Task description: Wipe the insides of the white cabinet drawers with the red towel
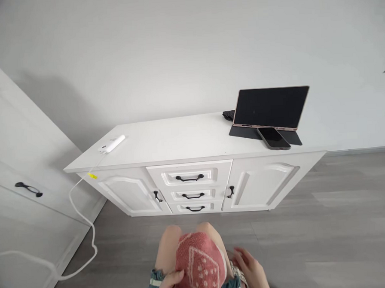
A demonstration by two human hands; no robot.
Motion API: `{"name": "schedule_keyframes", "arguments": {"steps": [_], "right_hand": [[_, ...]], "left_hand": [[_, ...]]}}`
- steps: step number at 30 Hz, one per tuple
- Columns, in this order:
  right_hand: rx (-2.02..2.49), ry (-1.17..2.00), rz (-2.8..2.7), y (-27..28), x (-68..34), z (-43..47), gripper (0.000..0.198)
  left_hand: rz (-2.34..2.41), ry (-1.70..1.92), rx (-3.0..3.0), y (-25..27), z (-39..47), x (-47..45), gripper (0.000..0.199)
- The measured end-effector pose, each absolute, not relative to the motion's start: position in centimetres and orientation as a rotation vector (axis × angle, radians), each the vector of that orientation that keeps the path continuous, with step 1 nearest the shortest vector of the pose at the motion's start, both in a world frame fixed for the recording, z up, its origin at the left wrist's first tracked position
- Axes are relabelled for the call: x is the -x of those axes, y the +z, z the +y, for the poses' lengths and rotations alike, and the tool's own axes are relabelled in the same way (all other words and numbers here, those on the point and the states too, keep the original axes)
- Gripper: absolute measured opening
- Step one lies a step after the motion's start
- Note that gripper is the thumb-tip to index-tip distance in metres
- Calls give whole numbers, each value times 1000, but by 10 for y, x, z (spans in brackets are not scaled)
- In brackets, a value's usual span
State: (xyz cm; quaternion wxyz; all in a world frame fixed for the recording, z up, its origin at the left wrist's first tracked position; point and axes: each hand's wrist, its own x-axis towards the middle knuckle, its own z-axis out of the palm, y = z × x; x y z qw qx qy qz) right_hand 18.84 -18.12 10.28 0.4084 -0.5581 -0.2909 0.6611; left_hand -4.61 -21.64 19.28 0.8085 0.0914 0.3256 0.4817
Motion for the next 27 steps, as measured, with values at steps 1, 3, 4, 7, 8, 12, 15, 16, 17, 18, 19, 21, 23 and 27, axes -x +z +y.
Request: {"name": "schedule_keyframes", "arguments": {"steps": [1,3,4,7,8,12,15,16,17,18,19,21,23,27], "right_hand": [[1342,1757,-687,109,-176,-172,32],[1119,2005,-527,124,-152,-164,48],[999,2145,-449,131,-142,-165,56],[728,2390,-283,143,-122,-180,70],[682,2415,-254,142,-119,-186,70],[678,2372,-212,123,-119,-208,53],[693,2378,-177,111,-123,-218,46],[693,2385,-153,110,-125,-221,45],[695,2389,-126,110,-127,-222,44],[700,2391,-98,112,-129,-223,41],[704,2390,-72,114,-130,-222,37],[701,2389,-34,120,-134,-220,29],[686,2396,-23,126,-136,-217,24],[718,2353,-58,130,-137,-213,24]], "left_hand": [[707,1042,-216,187,-214,45,39],[734,1076,-253,183,-214,44,38],[750,1090,-260,183,-215,44,40],[817,1105,-243,188,-223,50,48],[850,1110,-243,190,-226,53,51],[1048,1129,-317,191,-239,65,58],[1245,1072,-399,182,-249,68,62],[1290,1055,-444,179,-252,67,63],[1318,1045,-500,175,-254,65,63],[1337,1044,-556,172,-255,63,63],[1350,1047,-604,170,-256,61,62],[1355,1048,-658,170,-254,55,59],[1342,1065,-677,172,-251,50,54],[1383,1093,-740,178,-245,47,42]]}}
